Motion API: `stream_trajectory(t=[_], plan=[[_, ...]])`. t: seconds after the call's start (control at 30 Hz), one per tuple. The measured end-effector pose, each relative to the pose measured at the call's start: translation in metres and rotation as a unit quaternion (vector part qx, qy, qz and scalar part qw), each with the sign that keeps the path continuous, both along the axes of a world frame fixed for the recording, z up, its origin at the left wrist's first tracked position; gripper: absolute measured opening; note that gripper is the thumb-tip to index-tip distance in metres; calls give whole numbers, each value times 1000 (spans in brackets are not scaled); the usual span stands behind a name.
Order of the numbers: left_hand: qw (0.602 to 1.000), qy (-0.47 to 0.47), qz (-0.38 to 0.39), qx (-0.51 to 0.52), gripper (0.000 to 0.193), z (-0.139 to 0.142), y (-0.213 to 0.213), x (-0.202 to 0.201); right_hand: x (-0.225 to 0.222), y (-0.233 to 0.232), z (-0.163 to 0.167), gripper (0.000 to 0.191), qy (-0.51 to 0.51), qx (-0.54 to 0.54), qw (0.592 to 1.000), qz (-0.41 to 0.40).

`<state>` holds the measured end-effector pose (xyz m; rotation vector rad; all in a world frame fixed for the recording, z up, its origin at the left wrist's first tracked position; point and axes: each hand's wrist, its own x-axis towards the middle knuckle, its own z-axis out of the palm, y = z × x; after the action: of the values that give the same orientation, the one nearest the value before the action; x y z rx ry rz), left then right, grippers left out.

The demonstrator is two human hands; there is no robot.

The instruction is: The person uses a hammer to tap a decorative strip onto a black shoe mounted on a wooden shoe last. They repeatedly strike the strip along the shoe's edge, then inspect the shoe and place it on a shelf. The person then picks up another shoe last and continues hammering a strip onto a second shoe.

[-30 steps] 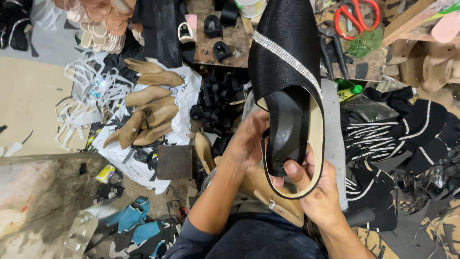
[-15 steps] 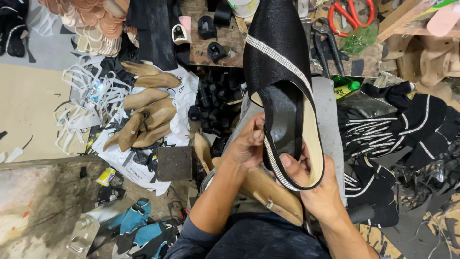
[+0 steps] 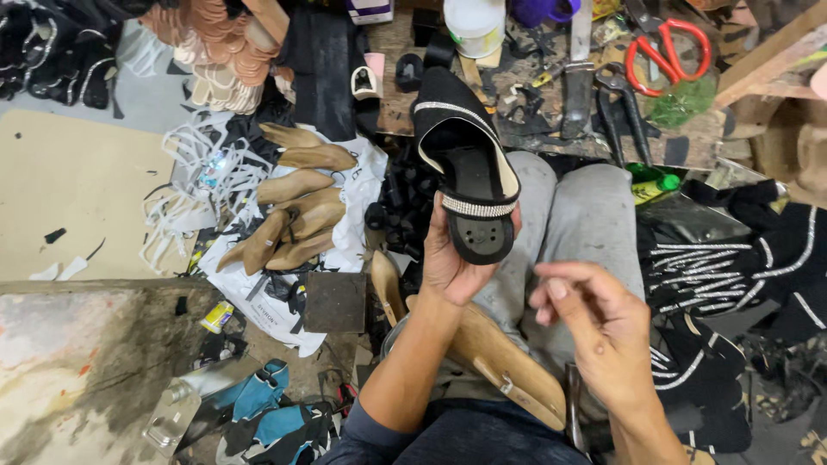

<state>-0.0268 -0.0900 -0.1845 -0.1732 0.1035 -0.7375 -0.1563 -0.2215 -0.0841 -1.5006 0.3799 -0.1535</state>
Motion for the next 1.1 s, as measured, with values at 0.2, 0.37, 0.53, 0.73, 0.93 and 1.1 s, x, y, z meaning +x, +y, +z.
stream_trajectory(t=[0.2, 0.37, 0.53, 0.73, 0.93, 1.1], plan=[[959, -215, -32, 183, 63, 1, 7, -8, 15, -17, 41, 52, -152, -318, 932, 80], [958, -189, -18, 215, 60, 21, 11, 1, 24, -12, 49, 39, -199, -429, 877, 84], [953, -228, 36, 196, 62, 32, 24, 32, 38, 3, 19, 61, -142, -106, 984, -16], [939, -302, -34, 159, 43, 9, 6, 40, 53, -10, -33, 54, -35, 318, 941, -112], [914, -342, -85, 202, 48, 11, -20, 48, 47, -23, -41, 48, -103, 300, 946, -66], [888, -370, -49, 268, 58, 24, -46, 64, 74, -45, -7, 37, -166, 182, 955, -166]])
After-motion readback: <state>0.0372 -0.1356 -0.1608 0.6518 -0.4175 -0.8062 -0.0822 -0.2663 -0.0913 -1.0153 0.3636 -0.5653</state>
